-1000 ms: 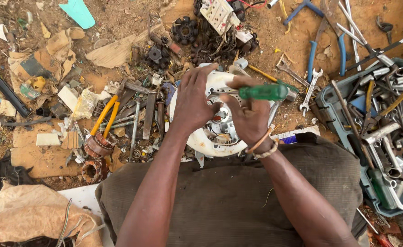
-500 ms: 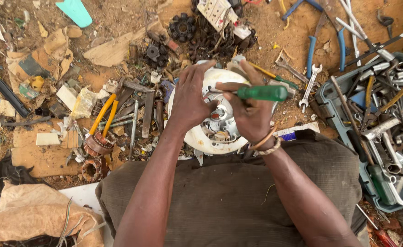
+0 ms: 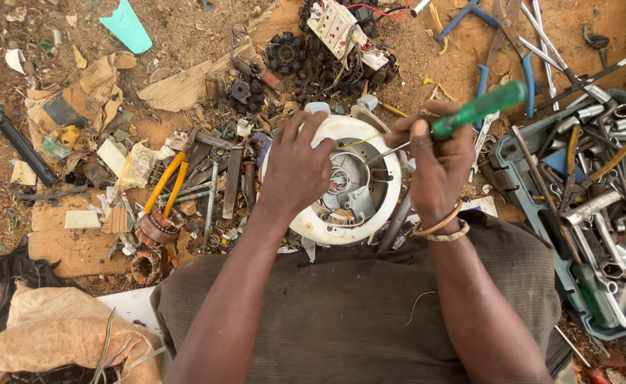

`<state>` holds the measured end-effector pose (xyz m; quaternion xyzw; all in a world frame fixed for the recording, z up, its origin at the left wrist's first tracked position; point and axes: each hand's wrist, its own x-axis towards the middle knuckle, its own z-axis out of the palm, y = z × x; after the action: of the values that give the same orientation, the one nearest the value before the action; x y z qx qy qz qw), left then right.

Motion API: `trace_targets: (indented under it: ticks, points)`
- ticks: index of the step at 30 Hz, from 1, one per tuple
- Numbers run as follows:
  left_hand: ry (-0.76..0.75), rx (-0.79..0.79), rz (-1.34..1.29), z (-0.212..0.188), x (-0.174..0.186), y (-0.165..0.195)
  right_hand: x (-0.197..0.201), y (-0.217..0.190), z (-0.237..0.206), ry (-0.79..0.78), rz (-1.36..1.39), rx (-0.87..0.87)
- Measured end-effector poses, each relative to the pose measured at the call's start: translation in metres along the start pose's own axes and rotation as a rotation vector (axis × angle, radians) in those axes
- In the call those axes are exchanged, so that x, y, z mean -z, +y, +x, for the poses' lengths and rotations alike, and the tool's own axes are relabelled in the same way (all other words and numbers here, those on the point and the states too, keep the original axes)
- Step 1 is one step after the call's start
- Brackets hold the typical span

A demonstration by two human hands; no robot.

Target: The person picks up a white circular appliance part and places it on their lap. Using a screwdriver, they loosen and remove screws from the cover, then lift the cover to expose the internal components.

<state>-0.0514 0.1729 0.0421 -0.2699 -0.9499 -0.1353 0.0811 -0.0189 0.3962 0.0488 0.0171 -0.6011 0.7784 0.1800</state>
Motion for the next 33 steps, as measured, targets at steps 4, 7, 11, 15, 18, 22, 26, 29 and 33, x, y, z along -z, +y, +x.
trace_targets:
  ticks: [4, 7, 11, 15, 18, 22, 26, 29, 33]
  points:
    - [0.083, 0.181, -0.279, -0.015, 0.008, 0.000, 0.001, -0.012, 0.001, 0.043, -0.132, -0.007]
    - [0.137, 0.288, -0.328, -0.043, 0.019, 0.015, -0.006, -0.029, 0.000, 0.017, -0.341, 0.017]
    - [0.042, 0.298, -0.235, -0.084, 0.024, 0.051, -0.009, -0.057, -0.019, -0.129, -0.304, 0.029]
    - [-0.006, 0.325, -0.183, -0.091, 0.027, 0.062, 0.013, -0.082, -0.064, -0.188, -0.107, -0.064]
    - [-0.024, 0.158, -0.117, -0.066, 0.036, 0.045, 0.030, -0.087, -0.096, -0.143, -0.201, -0.025]
    - [-0.380, -0.170, 0.059, -0.019, 0.047, 0.024, 0.045, -0.092, -0.126, -0.058, -0.313, -0.017]
    - [-0.537, -0.251, -0.118, 0.008, 0.047, 0.022, 0.055, -0.096, -0.135, -0.014, -0.394, 0.058]
    - [-0.484, -0.313, -0.007, 0.011, 0.039, 0.027, 0.055, -0.097, -0.135, 0.056, -0.454, 0.096]
    - [-0.485, -0.331, 0.115, 0.005, 0.028, 0.029, 0.041, -0.093, -0.137, 0.142, -0.589, 0.111]
